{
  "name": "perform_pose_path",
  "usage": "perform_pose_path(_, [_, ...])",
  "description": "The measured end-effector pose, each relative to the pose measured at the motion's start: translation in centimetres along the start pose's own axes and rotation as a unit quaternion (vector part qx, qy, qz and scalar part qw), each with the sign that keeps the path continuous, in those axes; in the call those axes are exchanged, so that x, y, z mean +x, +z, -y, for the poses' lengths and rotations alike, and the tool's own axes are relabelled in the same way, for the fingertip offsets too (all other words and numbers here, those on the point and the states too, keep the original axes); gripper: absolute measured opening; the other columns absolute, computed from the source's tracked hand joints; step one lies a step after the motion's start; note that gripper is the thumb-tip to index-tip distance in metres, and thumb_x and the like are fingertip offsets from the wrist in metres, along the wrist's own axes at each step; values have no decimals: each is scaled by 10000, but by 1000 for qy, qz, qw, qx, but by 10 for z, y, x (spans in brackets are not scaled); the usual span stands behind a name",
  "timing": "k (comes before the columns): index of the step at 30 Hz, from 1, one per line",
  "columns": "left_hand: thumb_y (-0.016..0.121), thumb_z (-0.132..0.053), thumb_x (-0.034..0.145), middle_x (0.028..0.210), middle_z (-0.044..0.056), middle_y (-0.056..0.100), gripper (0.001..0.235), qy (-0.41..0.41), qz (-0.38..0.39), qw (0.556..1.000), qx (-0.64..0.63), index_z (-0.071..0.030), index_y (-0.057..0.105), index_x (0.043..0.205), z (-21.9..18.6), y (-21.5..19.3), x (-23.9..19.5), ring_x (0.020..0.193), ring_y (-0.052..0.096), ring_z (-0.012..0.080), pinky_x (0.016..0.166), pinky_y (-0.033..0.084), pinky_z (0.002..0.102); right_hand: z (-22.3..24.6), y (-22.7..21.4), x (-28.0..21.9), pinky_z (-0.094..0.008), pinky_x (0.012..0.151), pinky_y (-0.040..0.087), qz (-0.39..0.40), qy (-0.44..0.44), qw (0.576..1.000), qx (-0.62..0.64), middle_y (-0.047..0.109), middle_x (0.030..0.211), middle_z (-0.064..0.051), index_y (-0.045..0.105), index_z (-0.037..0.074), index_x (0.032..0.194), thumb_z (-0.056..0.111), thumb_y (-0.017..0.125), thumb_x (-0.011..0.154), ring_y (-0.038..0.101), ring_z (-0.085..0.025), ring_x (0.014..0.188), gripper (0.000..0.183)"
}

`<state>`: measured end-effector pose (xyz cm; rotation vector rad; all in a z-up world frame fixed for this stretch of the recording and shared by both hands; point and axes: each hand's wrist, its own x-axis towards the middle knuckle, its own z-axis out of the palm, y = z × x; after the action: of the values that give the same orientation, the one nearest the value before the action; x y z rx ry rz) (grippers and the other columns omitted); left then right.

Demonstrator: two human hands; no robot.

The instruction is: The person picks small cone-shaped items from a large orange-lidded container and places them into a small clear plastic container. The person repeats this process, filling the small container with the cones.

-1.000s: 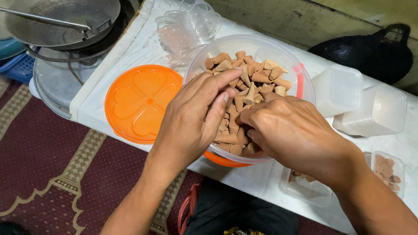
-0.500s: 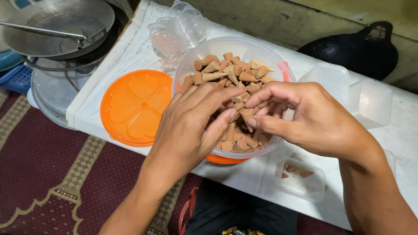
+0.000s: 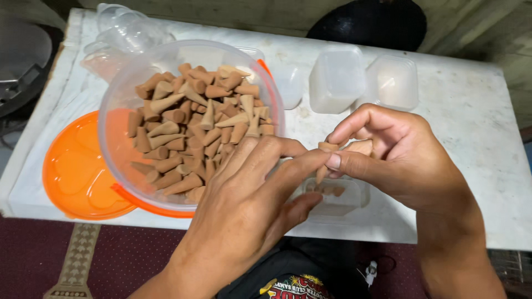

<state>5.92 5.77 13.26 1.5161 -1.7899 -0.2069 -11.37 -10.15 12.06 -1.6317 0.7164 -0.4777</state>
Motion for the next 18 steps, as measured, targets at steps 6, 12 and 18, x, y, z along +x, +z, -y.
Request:
perform_pose_path(6, [702, -143, 1008, 989, 97, 593, 336, 4, -34, 999, -29, -54, 561, 1300, -7, 30, 15, 871, 561, 291, 797, 447, 386, -24, -13, -18, -396, 720, 633, 20, -107, 985, 138, 741, 823, -189, 583, 55, 1018, 52, 701, 908, 744, -262, 720, 162])
perform_pose_path(12, [684, -98, 985, 898, 66, 628, 90, 11, -72, 995, -70, -37, 686, 1051, -8, 31, 16, 824, 562, 251, 781, 454, 354, -16, -4, -22, -384, 638, 638, 22, -185, 968, 170, 700, 812, -259, 545, 91, 1028, 18, 646, 942, 723, -312, 662, 151])
perform_pose_path(18, [636, -89, 1004, 935, 88, 662, 132, 7, -64, 993, -99, -15, 687, 1101, -6, 27, 12, 849, 592, 256, 808, 488, 352, -25, -4, -21, -385, 704, 637, -15, -162, 976, 148, 710, 824, -208, 578, 98, 991, 19, 684, 902, 717, -280, 763, 159])
